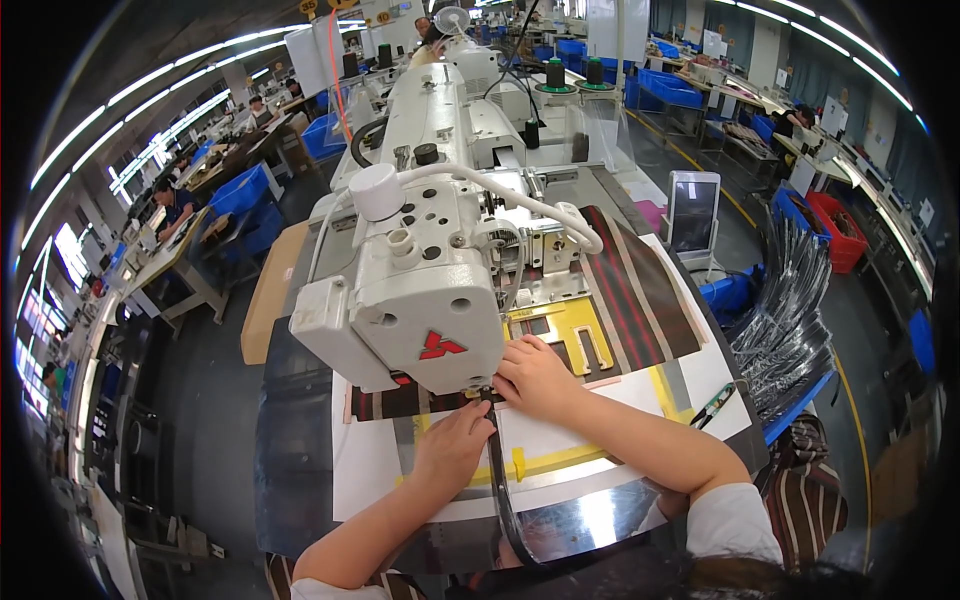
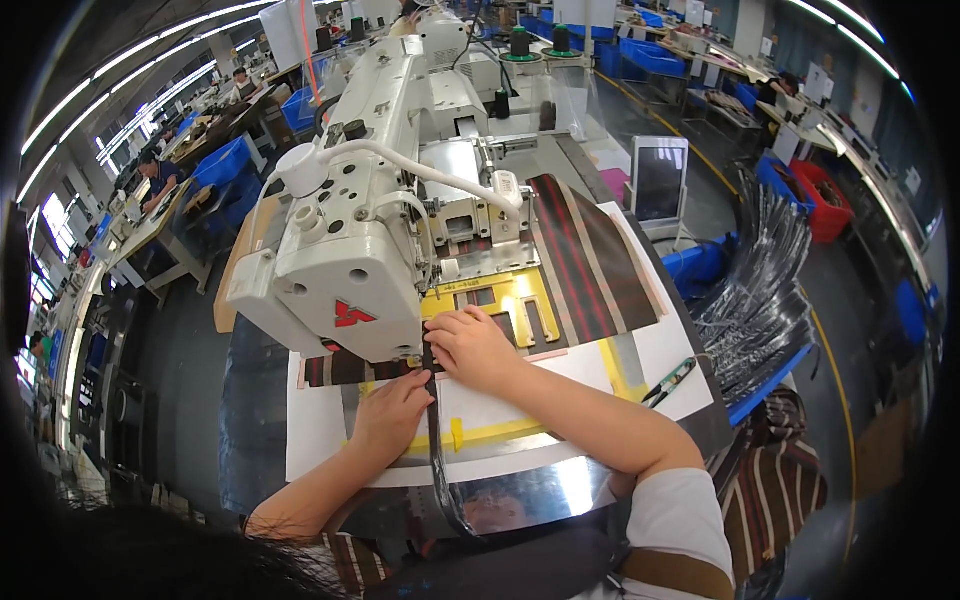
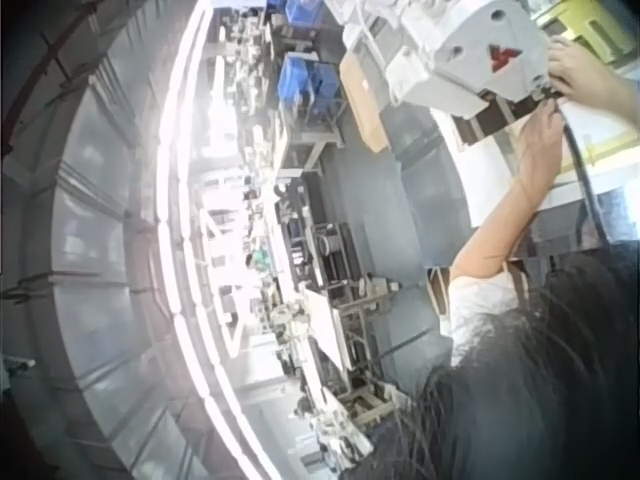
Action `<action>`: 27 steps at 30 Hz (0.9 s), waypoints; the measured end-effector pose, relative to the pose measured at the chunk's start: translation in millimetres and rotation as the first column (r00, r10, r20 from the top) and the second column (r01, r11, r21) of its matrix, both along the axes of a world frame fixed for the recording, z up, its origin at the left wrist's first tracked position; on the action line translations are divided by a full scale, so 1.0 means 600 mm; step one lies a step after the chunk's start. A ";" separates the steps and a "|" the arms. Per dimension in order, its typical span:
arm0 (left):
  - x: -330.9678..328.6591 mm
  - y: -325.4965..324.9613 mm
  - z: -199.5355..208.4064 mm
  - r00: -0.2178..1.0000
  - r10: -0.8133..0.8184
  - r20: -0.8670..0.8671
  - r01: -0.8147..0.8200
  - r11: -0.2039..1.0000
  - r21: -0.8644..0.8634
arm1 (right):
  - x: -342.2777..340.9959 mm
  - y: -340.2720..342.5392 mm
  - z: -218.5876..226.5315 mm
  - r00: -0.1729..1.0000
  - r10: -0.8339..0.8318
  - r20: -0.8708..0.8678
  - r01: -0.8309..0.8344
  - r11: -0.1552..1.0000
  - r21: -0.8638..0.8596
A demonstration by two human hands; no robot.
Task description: Sewing and assembling components onto striped fabric bags using an industrial sewing machine.
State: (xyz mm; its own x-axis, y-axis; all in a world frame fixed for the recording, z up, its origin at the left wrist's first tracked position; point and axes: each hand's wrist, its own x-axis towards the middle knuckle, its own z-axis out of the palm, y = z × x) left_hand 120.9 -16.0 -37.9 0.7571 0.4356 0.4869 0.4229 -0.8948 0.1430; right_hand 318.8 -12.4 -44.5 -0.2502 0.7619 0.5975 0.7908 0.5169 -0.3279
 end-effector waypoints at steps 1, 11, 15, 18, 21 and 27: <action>0.002 0.000 0.000 1.000 -0.006 -0.009 0.006 1.000 -0.011 | 0.000 -0.002 0.002 1.000 0.008 -0.002 -0.008 1.000 0.000; 0.001 0.009 0.000 0.999 -0.011 -0.030 0.011 1.000 -0.002 | 0.005 0.002 0.001 0.999 0.015 -0.031 -0.015 1.000 -0.020; 0.013 0.010 -0.001 0.999 -0.030 0.022 0.030 0.999 -0.023 | 0.010 -0.001 0.000 0.999 -0.006 -0.037 0.005 1.000 -0.028; 0.008 0.005 0.005 0.999 0.022 -0.037 -0.022 1.000 0.011 | 0.005 0.000 -0.004 0.999 -0.024 -0.035 0.024 0.999 -0.021; -0.001 0.002 0.007 1.000 -0.003 -0.017 0.002 1.000 -0.012 | -0.002 -0.004 -0.005 0.998 -0.015 -0.060 0.016 1.000 0.007; -0.004 -0.012 0.012 1.000 -0.008 -0.029 0.008 1.000 -0.014 | -0.002 -0.023 -0.002 0.997 -0.002 -0.077 -0.006 0.995 -0.104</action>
